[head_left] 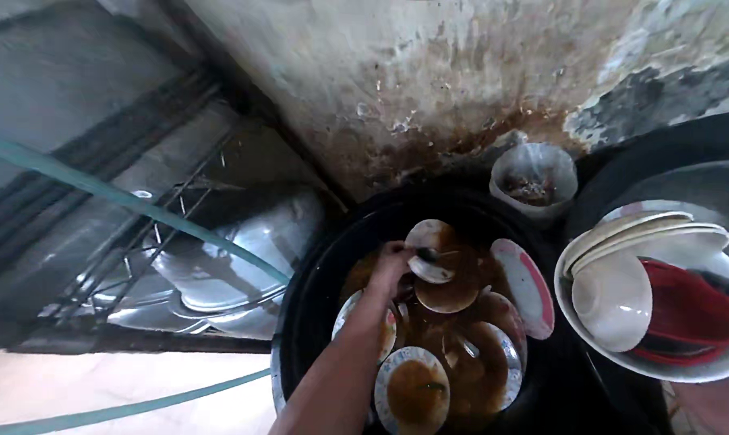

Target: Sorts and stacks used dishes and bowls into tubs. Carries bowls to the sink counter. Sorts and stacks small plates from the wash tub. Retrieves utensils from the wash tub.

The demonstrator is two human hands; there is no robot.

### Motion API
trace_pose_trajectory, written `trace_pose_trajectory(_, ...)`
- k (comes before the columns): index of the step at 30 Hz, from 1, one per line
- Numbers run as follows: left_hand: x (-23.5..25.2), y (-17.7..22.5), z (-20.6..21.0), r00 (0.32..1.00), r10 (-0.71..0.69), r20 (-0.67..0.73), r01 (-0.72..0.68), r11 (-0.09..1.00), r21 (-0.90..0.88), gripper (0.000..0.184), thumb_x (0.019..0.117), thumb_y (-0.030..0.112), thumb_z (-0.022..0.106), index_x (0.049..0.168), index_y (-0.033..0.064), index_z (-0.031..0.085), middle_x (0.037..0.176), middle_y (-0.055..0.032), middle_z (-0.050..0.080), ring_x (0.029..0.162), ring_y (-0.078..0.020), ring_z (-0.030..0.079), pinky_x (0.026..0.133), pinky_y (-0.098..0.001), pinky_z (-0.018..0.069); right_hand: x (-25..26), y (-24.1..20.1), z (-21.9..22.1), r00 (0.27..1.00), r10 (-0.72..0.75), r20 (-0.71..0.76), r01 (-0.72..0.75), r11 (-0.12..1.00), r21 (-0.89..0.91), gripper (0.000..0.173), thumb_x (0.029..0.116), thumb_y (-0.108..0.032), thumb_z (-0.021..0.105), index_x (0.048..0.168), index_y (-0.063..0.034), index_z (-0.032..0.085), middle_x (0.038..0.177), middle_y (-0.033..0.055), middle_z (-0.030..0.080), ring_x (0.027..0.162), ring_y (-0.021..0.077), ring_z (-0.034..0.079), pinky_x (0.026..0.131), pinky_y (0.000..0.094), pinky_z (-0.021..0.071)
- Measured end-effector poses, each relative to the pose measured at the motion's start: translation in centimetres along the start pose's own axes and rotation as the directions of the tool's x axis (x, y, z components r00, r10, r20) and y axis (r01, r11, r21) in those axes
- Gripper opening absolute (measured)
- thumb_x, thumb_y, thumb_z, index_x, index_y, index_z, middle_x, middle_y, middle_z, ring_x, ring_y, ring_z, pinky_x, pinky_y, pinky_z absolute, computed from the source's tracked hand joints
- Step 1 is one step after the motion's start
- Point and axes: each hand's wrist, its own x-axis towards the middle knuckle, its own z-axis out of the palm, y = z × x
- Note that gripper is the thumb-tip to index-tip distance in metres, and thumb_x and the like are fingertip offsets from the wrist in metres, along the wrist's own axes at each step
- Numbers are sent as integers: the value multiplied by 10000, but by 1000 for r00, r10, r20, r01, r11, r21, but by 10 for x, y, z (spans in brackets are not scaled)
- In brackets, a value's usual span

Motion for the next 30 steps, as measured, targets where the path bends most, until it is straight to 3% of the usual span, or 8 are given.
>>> trace_pose_trajectory(2, -16, 0, 17, 998, 28, 61, -15, 978, -207, 414, 1047, 186, 573, 1408, 16, 460, 1168, -175, 644, 965, -235, 671, 824, -414, 590, -1, 0, 0, 1000, 19, -15, -19, 1000, 22, 498, 1118, -428, 206, 1378, -186, 554, 1282, -4, 673, 1222, 107, 623, 1050, 363, 535)
trace_pose_trajectory(8, -62, -6, 47, 998, 55, -34, -56, 998, -28, 499, 928, 30, 672, 1392, 39, 489, 1183, -206, 648, 1005, -306, 658, 836, -494, 565, -8, -15, 16, 999, 41, -20, -41, 999, -3, 561, 1121, -373, 82, 1519, -78, 345, 1406, 24, 568, 1303, 70, 542, 1098, 297, 468)
trace_pose_trajectory(11, -86, -21, 31, 990, 105, 94, -105, 994, 1, 652, 947, 43, 650, 1525, 183, 381, 1285, -149, 655, 1050, -292, 676, 839, -498, 575, -6, -11, 20, 997, 35, -69, -33, 999, 31, 565, 1115, -385, 73, 1470, -114, 419, 1364, 16, 602, 1281, 89, 566, 1084, 321, 487)
trace_pose_trajectory(13, -91, -30, 12, 991, 85, 108, -91, 995, 50, 610, 964, 86, 623, 1527, 238, 445, 1361, -112, 627, 1122, -276, 658, 894, -514, 565, -3, -5, 11, 998, 40, -55, -39, 999, 16, 522, 1119, -424, 149, 1414, -176, 499, 1307, -8, 652, 1237, 101, 609, 1055, 363, 526)
trace_pose_trajectory(18, -98, -51, -52, 989, -46, 139, 35, 996, 85, 464, 975, 88, 639, 1430, 154, 573, 1298, -133, 655, 1098, -248, 672, 908, -465, 579, -1, -3, 5, 994, 64, -87, -62, 998, 28, 474, 1117, -444, 210, 1336, -223, 567, 1215, -41, 692, 1151, 80, 652, 991, 342, 567)
trace_pose_trajectory(22, -99, -48, -80, 956, -138, 259, 10, 897, 442, 390, 1025, 299, 618, 1364, 105, 631, 1362, -128, 625, 1235, -231, 616, 1053, -459, 507, 2, 1, 0, 999, 25, -21, -25, 1000, 16, 445, 1099, -471, 299, 1354, -224, 568, 1237, -28, 687, 1168, 93, 649, 989, 363, 573)
trace_pose_trajectory(26, -71, -19, -66, 978, 10, 209, -125, 829, 545, 381, 1057, 347, 571, 1206, 21, 700, 1218, -183, 673, 1120, -303, 646, 991, -532, 510, 1, -1, 1, 999, 32, -13, -32, 999, 2, 457, 1081, -508, 337, 1354, -234, 580, 1251, -24, 688, 1178, 106, 649, 991, 382, 574)
trace_pose_trajectory(30, -3, -3, -47, 996, 68, 61, -92, 788, 609, 394, 1090, 331, 509, 1343, 63, 648, 1379, -198, 616, 1295, -365, 573, 1094, -607, 425, 0, -1, 3, 1000, 1, 14, -2, 1000, 19, 463, 1083, -501, 347, 1347, -209, 591, 1241, -2, 692, 1176, 115, 652, 997, 372, 571)
